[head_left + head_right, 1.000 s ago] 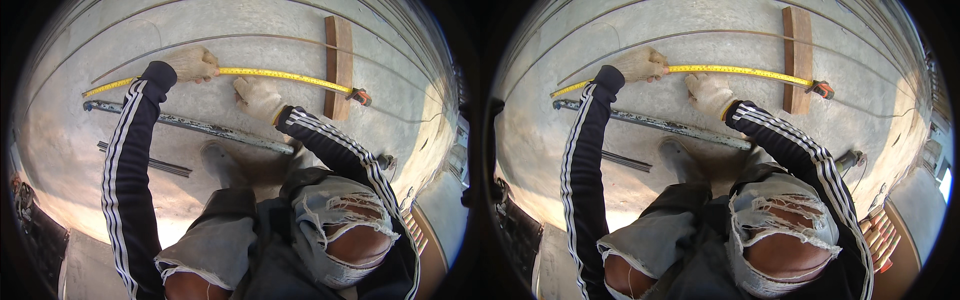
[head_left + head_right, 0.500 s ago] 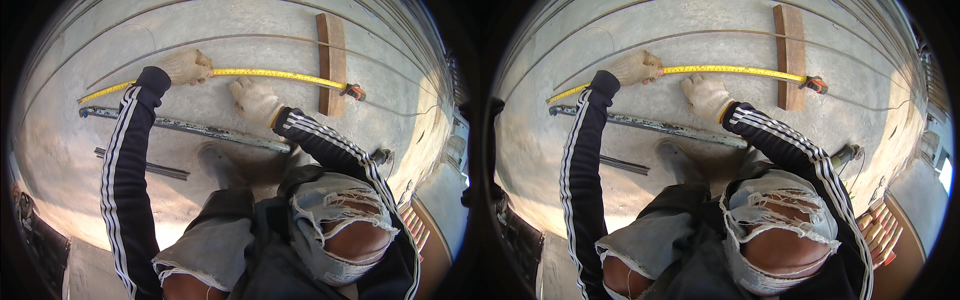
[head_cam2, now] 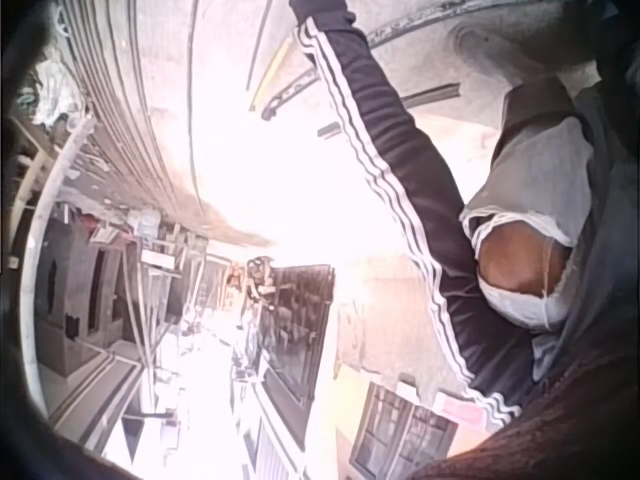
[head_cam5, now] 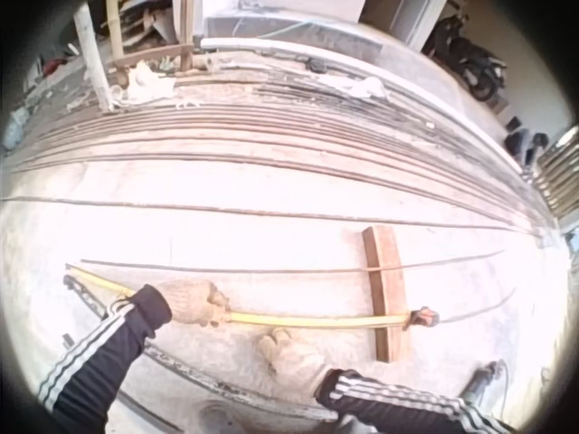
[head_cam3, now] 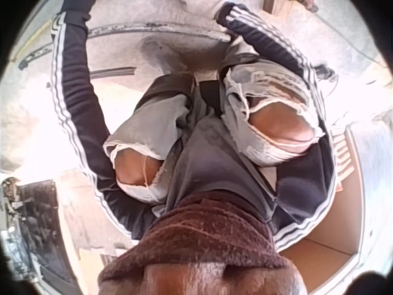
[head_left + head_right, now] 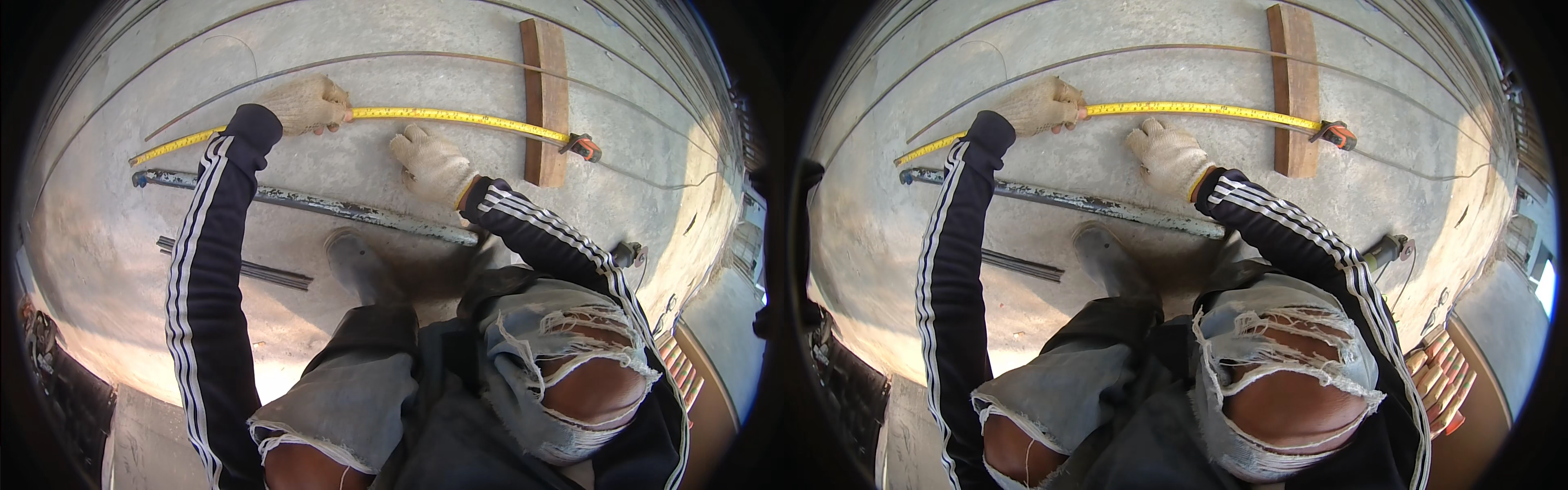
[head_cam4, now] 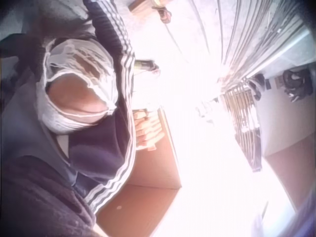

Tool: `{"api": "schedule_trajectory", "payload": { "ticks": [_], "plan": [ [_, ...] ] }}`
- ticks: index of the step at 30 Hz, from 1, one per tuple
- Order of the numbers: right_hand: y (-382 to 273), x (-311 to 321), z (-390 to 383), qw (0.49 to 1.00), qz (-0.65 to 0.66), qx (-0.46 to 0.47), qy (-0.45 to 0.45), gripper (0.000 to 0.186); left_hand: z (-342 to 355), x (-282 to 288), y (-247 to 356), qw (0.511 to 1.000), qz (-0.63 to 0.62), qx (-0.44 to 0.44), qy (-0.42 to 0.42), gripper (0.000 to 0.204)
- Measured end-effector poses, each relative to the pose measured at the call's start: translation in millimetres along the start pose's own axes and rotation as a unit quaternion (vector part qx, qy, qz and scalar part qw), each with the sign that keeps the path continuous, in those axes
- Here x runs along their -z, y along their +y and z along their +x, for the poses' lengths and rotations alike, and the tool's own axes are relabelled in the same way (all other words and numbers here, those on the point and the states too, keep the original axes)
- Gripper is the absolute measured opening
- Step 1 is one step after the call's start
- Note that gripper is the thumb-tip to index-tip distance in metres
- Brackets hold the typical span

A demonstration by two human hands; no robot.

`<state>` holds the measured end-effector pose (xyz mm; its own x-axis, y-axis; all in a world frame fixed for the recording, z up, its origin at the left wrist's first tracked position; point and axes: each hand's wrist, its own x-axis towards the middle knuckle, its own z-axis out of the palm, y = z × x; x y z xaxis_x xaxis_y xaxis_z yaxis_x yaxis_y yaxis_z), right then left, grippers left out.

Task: The person measures metal rods with a tape measure and marks them with a pencil. They then use an angle grinder to cut the rods at the marked points. The cut pieces are set aside on the floor.

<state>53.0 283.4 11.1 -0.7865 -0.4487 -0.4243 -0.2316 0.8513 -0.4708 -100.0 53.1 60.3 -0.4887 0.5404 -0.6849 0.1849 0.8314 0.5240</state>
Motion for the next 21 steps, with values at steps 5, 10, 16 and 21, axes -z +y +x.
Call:
{"api": "schedule_trajectory", "payload": {
  "ticks": [5,10,16,21],
  "plan": [
    [-3.4,-1.8,3.2,0.999,-0.026,-0.020,0.000,0.040,-0.7,-1.3,-0.2,1.000,-0.005,-0.001,0.007,0.044],
    [-8.4,4.1,0.0,0.993,0.098,-0.027,0.051,0.030,-0.2,-0.2,-3.1,1.000,-0.008,-0.007,0.002,0.044],
    [-32.8,-2.5,12.3,0.804,0.584,-0.082,0.072,0.015,3.0,-3.2,-6.1,1.000,-0.016,-0.016,0.013,0.043],
    [-45.0,-11.9,18.1,0.617,0.774,-0.111,0.089,0.015,4.4,1.5,-8.6,0.999,-0.034,-0.032,-0.020,0.042]
  ]
}}
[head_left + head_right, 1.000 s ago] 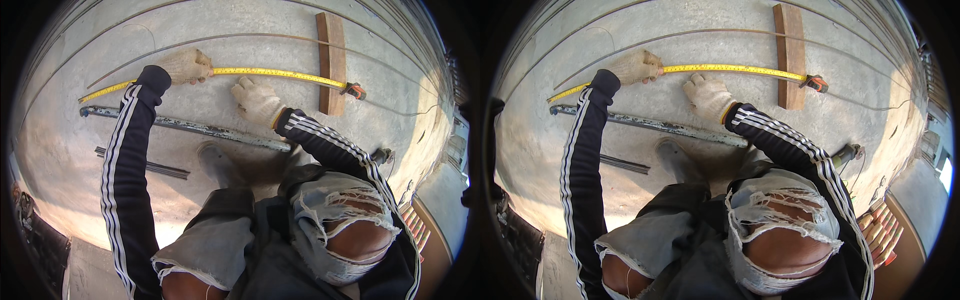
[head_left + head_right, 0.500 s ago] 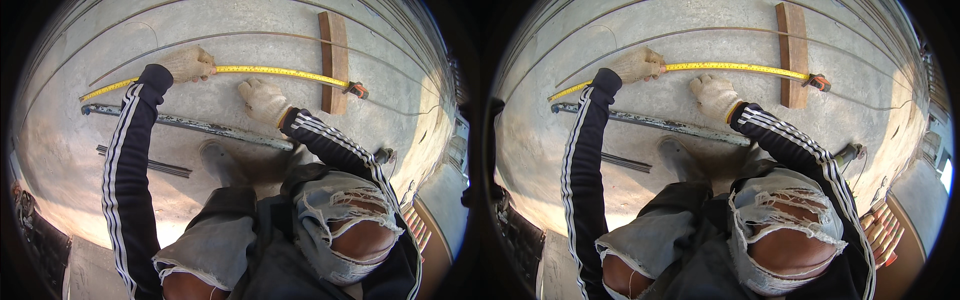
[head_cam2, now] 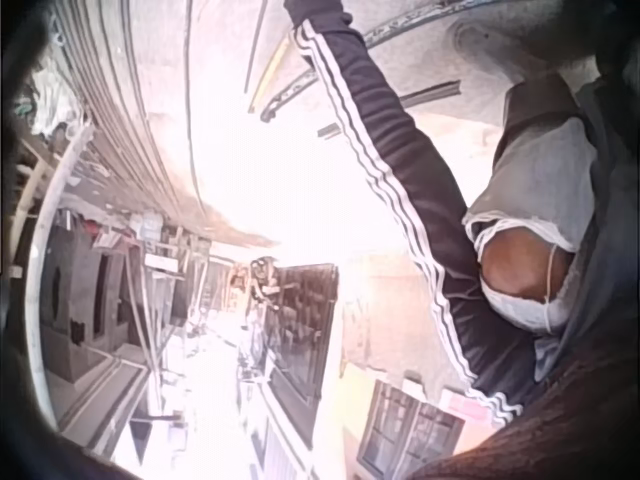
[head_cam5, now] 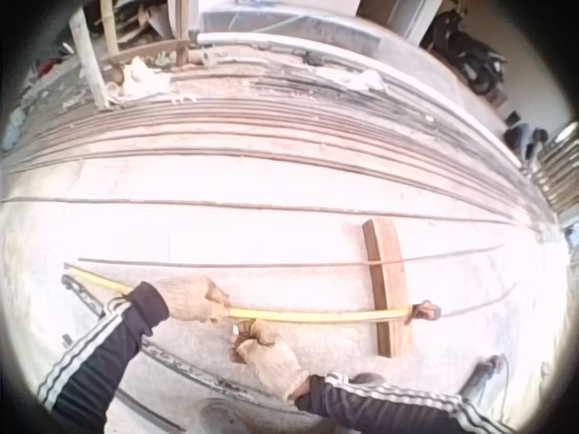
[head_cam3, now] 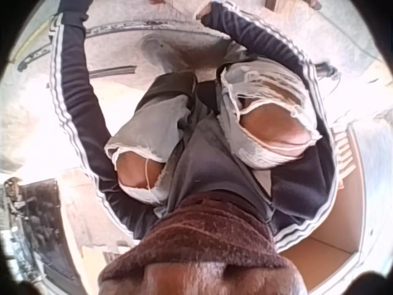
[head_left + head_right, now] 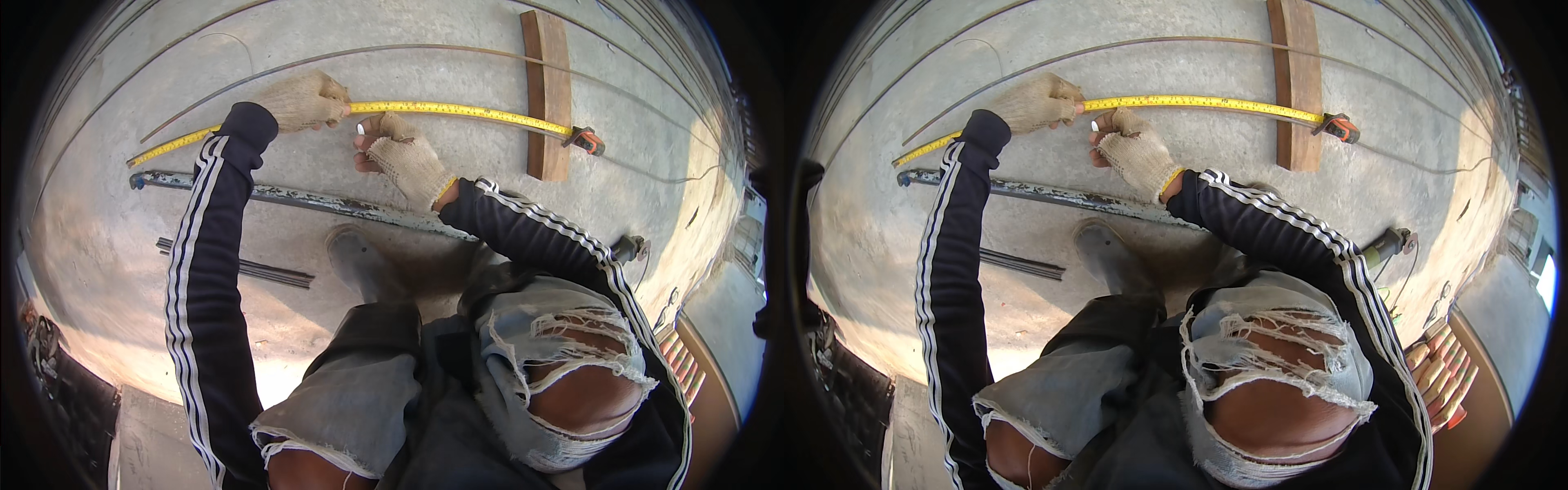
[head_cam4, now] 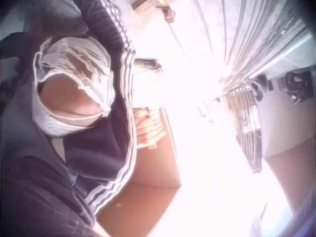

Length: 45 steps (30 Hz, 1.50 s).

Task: The person measures metal rods with a tape measure and marks them with a pencil. They then use an angle grinder to cut the rods at the marked points. The cut pieces are set aside on the floor.

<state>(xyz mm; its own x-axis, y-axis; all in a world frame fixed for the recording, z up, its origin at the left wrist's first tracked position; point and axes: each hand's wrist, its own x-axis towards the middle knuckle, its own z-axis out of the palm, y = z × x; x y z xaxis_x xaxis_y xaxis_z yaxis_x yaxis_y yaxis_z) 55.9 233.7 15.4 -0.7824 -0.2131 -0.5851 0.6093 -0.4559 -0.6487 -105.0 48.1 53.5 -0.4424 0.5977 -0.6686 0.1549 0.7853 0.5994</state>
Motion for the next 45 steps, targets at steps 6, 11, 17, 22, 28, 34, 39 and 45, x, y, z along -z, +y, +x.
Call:
{"api": "schedule_trajectory", "payload": {
  "ticks": [6,11,17,22,28,34,39,45],
  "plan": [
    [8.9,-4.2,9.4,0.997,0.073,0.013,-0.015,0.021,3.9,1.7,-3.2,0.998,0.054,0.009,-0.010,0.043],
    [14.9,-9.9,13.6,0.998,0.064,0.008,0.015,0.024,4.8,0.9,-6.6,1.000,0.024,0.010,-0.004,0.045],
    [11.6,-18.4,14.3,0.996,0.075,-0.002,0.053,0.025,5.9,1.2,-8.9,1.000,0.002,-0.006,-0.012,0.046],
    [8.5,-22.0,14.7,0.996,0.058,-0.011,0.073,0.022,5.0,0.2,-9.1,1.000,0.017,-0.001,0.006,0.045],
    [11.5,-22.7,16.6,0.995,0.063,0.006,0.071,0.018,4.5,-3.8,-10.0,0.999,0.007,-0.013,0.039,0.028],
    [15.8,-23.0,15.8,0.995,0.067,0.041,0.061,0.016,6.6,-8.1,-16.2,0.998,0.015,-0.028,0.063,0.029],
    [21.7,-13.9,22.4,0.997,0.023,0.035,0.062,0.015,8.2,-9.9,-15.4,0.998,0.014,-0.032,0.059,0.030],
    [26.7,9.9,-6.8,0.989,-0.022,-0.133,0.059,0.019,1.7,-3.0,-8.6,0.998,-0.051,-0.017,0.024,0.029]
  ]
}}
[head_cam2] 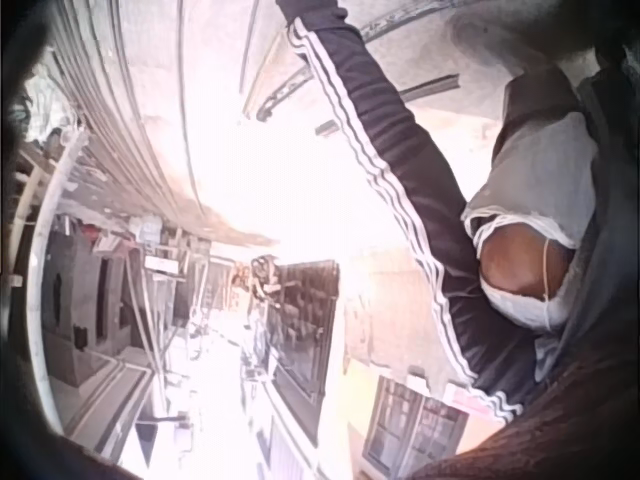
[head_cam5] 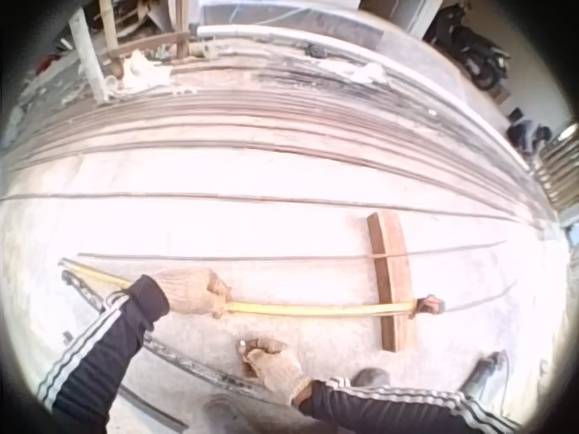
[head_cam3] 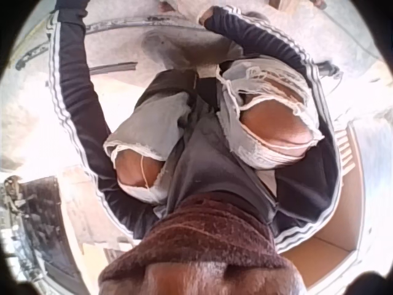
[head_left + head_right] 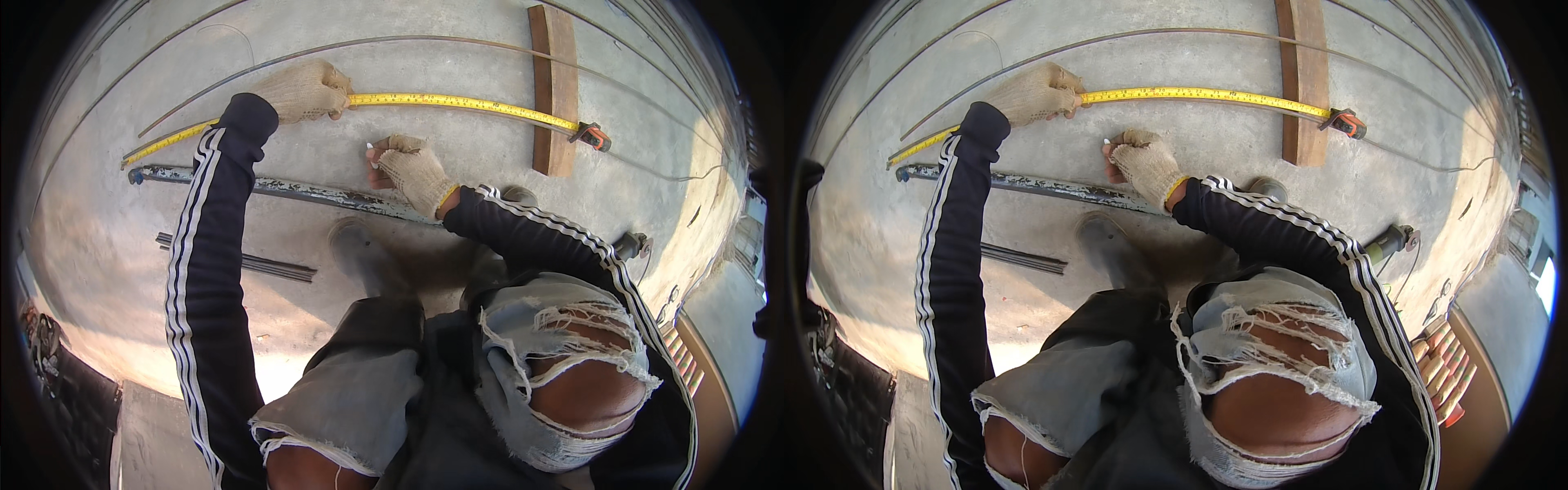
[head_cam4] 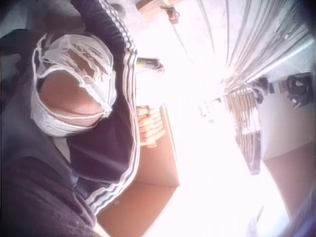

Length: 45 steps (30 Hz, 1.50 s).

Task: The person measures metal rods with a tape measure and marks them with a pencil. They then use an angle grinder to cut the rods at the marked points. The cut pieces are set aside on the floor.

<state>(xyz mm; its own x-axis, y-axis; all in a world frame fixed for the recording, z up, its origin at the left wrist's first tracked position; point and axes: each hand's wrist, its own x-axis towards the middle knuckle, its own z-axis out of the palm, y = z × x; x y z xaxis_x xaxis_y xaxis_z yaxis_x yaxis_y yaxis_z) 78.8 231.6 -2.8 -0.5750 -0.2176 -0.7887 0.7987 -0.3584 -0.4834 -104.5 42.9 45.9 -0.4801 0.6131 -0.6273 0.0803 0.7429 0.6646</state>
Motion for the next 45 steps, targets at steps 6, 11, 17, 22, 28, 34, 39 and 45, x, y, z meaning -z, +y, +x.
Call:
{"api": "schedule_trajectory", "payload": {
  "ticks": [6,11,17,22,28,34,39,45],
  "plan": [
    [-27.2,23.5,-33.5,0.986,-0.035,0.006,-0.164,0.031,-1.7,-2.7,5.0,1.000,-0.006,0.027,0.008,0.029],
    [-60.6,49.9,-48.9,0.965,-0.226,0.090,-0.096,0.034,3.7,2.4,4.5,0.998,0.052,0.036,-0.030,0.043],
    [-43.1,15.6,-13.1,0.988,0.027,0.123,-0.086,0.020,-1.0,1.4,3.3,1.000,-0.001,0.013,-0.026,0.043],
    [-37.1,-9.6,5.9,0.988,0.062,0.114,-0.080,0.018,0.3,4.0,2.0,0.999,0.037,0.017,-0.031,0.043],
    [-36.8,-22.4,6.4,0.988,0.065,0.126,-0.061,0.014,1.7,2.3,-1.4,0.998,0.048,0.024,-0.030,0.042],
    [-32.9,-30.8,6.2,0.989,0.080,0.126,-0.019,0.011,-2.0,-3.9,-1.5,1.000,0.021,-0.001,0.020,0.027],
    [-28.0,-32.1,8.3,0.981,0.130,0.144,-0.024,0.010,-3.1,-3.7,-0.4,0.999,0.036,0.002,0.021,0.028],
    [-19.0,-24.3,16.9,0.988,0.092,0.121,0.016,0.010,-9.5,-3.3,8.1,0.995,0.087,0.005,0.054,0.032]
  ]
}}
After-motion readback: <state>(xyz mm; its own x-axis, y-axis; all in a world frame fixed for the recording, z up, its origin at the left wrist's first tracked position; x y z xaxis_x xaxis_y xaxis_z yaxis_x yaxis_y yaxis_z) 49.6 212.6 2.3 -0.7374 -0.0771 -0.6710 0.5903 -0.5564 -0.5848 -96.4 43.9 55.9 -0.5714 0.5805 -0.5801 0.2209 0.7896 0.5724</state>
